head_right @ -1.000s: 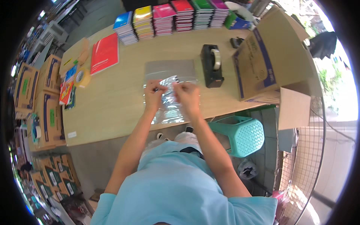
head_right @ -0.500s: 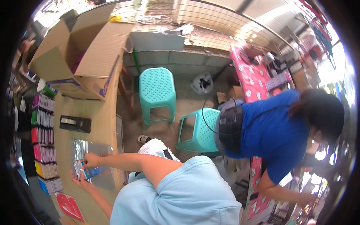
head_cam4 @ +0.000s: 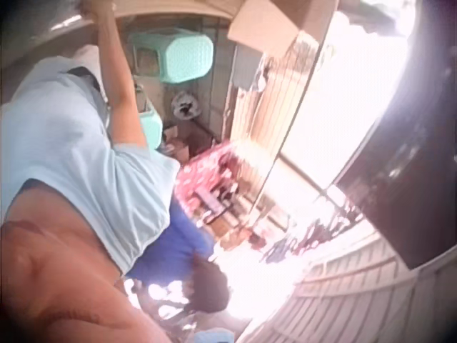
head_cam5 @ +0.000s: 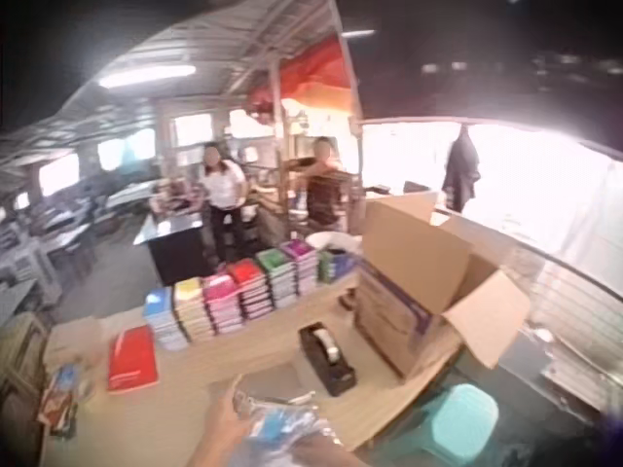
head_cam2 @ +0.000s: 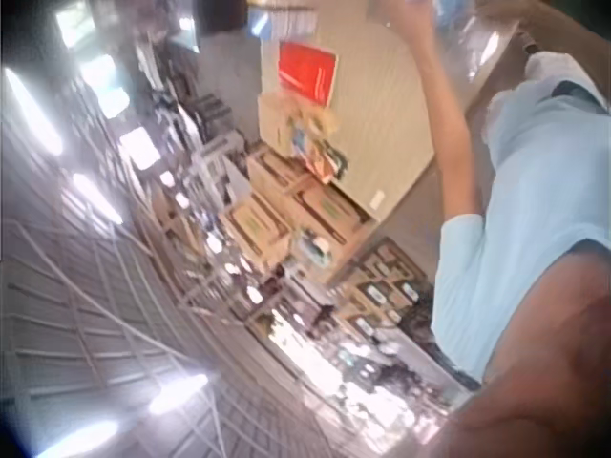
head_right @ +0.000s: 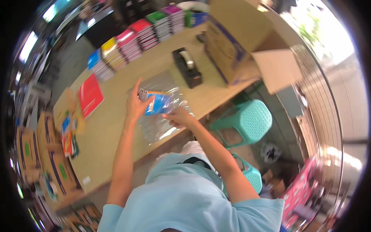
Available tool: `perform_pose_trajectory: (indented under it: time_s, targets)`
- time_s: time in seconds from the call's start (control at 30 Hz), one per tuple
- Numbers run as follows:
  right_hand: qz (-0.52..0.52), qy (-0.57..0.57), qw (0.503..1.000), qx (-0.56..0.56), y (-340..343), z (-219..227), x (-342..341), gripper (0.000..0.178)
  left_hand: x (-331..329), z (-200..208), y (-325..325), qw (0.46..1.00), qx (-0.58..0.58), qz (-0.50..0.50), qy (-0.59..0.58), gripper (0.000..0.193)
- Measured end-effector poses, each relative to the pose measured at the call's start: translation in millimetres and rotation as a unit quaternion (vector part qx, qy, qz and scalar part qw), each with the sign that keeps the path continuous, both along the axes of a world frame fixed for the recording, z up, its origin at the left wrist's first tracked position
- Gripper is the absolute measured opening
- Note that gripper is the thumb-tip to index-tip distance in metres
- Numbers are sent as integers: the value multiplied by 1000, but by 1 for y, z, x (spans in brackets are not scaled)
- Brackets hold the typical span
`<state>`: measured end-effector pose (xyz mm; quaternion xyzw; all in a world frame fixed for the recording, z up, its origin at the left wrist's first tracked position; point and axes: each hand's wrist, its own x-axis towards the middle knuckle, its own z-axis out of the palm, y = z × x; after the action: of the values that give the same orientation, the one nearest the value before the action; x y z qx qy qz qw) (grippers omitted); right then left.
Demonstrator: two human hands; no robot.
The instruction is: The person places a stack of notebooks into a silver foil bag, uses a tape dispenser to seal the bag, and then places the sealed package into a cardboard box.
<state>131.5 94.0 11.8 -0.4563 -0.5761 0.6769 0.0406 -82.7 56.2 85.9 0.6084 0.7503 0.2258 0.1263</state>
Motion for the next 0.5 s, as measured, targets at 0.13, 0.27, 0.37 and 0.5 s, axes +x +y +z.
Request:
perform_pose_trajectory:
  time_s: [0.13, 0.27, 0.37, 0.5]
  targets:
    - [-137, 481, 840, -211, -18, 9, -10, 69, -2, -30, -62, 834, 88, 45, -542, 87]
    - [-12, 283, 938, 201, 2, 19, -31, 83, 10, -104, -86, 929, 102, -15, -355, 97]
    - [84, 235, 944, 214, 22, -12, -22, 91, 29, -111, -77, 930, 63, 60, -356, 101]
    - [68, 307, 931, 185, 49, 25, 2, 94, 12, -38, -89, 969, 170, 83, -161, 101]
